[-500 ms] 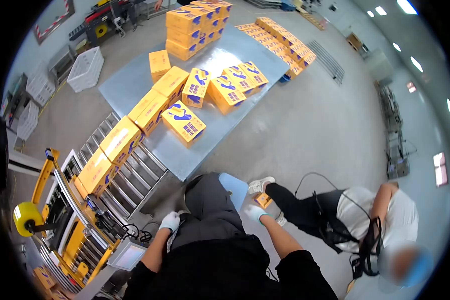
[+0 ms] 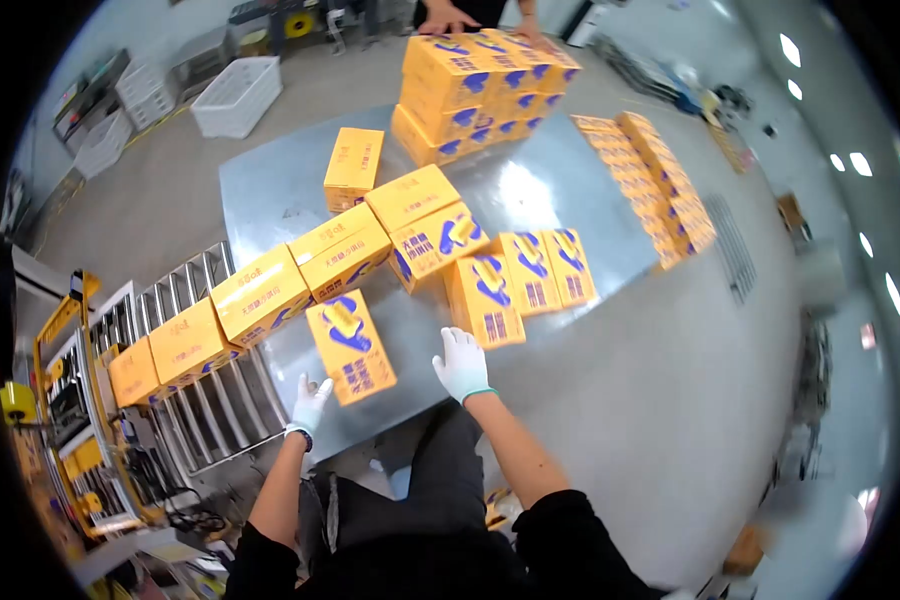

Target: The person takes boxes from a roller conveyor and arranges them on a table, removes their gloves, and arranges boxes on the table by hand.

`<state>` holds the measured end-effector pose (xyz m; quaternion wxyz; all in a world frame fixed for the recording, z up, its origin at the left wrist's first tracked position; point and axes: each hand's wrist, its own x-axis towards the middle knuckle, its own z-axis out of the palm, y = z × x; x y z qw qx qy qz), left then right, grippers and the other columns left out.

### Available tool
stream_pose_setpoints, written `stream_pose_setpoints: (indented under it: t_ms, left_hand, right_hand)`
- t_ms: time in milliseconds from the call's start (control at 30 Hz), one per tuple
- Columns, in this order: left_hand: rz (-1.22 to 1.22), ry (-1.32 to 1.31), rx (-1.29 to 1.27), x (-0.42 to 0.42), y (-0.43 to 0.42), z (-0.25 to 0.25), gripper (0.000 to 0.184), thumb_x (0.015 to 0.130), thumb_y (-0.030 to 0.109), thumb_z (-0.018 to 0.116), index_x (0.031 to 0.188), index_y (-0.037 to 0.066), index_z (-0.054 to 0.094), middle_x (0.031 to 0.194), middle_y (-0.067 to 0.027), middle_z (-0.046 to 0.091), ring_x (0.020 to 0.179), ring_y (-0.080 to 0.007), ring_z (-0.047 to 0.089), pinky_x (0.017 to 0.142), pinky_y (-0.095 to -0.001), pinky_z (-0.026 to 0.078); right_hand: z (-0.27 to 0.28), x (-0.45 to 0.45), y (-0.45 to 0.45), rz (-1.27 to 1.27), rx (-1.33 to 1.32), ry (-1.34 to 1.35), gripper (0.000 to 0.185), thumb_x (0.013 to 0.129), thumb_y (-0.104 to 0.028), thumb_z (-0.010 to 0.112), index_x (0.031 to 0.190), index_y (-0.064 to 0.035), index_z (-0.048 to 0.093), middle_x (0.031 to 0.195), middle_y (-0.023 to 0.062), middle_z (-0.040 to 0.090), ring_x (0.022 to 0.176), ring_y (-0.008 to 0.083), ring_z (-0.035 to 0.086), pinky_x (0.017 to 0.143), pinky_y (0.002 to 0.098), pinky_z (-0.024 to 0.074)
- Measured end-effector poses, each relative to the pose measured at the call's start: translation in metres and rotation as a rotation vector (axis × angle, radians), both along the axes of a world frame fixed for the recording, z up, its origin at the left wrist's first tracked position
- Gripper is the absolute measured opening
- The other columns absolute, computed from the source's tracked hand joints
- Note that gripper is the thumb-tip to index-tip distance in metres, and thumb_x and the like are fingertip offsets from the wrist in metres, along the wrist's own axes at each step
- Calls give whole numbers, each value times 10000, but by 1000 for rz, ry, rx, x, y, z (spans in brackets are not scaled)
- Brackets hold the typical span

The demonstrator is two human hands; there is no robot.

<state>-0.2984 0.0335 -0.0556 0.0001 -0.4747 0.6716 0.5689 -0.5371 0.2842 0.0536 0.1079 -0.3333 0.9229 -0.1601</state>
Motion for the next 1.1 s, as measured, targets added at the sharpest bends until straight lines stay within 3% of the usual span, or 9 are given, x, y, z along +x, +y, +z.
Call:
stream_pose_setpoints:
  t_ms: [200,333,633,700,767,833,933,1000,1100]
  left_hand:
    - [259,204,377,-120,87,25,531,1000,195,704,1412,-6,435,1196,-144,685,1047,-200,699,867,-349,597]
    - [314,182,79,-209,167,35,891,900,305,788,1574,-9,297,1411,-279,532,1326,-365,552,1140,-420,435]
    - [-294,450,297,-195,134,9,809,935,355,713,1566,-6,359,1593,-247,402,1481,-373,404,1227,-393,331]
    - [-636,384,184,-182,92,18,636,984,351,637,1481,-15,484,1524,-256,487,1425,-405,466,1207,-410,366]
    - [-655,504,-581,-182,11,74,279,919,239,615,1098,33,673,1079,-169,632,1041,-343,636,931,-460,515]
    - [-710,150,-1393,-177,-79,79,304,911,233,676,1135,30,642,1021,-150,634,900,-349,615,781,-443,518]
    - [-171,10,-1787,-167,-233,54,415,1010,396,572,1199,42,676,1067,-183,718,1019,-358,661,945,-472,489]
    - [-213,-341,-1291,-146,-266,30,462,1022,466,540,1144,54,707,1059,-170,733,1043,-374,656,967,-430,489]
    - [19,234,-1614,-107,-167,51,315,930,335,711,764,70,675,823,-121,684,787,-312,625,760,-426,477]
  right_hand:
    - [-16,-109,-8,129,-253,60,623,894,-178,710,1453,-8,492,1504,229,487,1415,444,426,1198,528,332]
    - [3,-119,-37,411,-179,-73,610,886,-200,706,1443,-33,522,1520,200,487,1447,409,406,1220,568,286]
    - [-33,-128,-71,429,17,196,681,804,-248,736,1448,-111,563,1602,212,388,1478,522,282,1215,684,145]
    - [-38,-130,-64,468,-17,219,653,772,-163,687,1418,-132,597,1627,219,360,1505,508,258,1229,667,123]
    - [-40,-138,-54,485,2,229,626,767,-151,677,1389,-124,618,1629,219,360,1517,498,250,1238,649,121]
    - [-44,-151,-46,503,-26,243,575,761,-127,657,1336,-110,652,1632,220,364,1535,479,240,1254,612,123]
    - [-51,-169,-24,528,-93,239,532,771,-100,632,1303,-96,651,1636,213,367,1531,464,263,1270,554,138]
    - [-50,-175,-8,501,-49,221,514,789,-96,623,1303,-85,641,1637,215,364,1530,458,268,1273,539,142]
    - [-55,-198,15,514,-138,183,444,851,-113,599,1290,-57,639,1643,205,360,1534,415,286,1271,507,166]
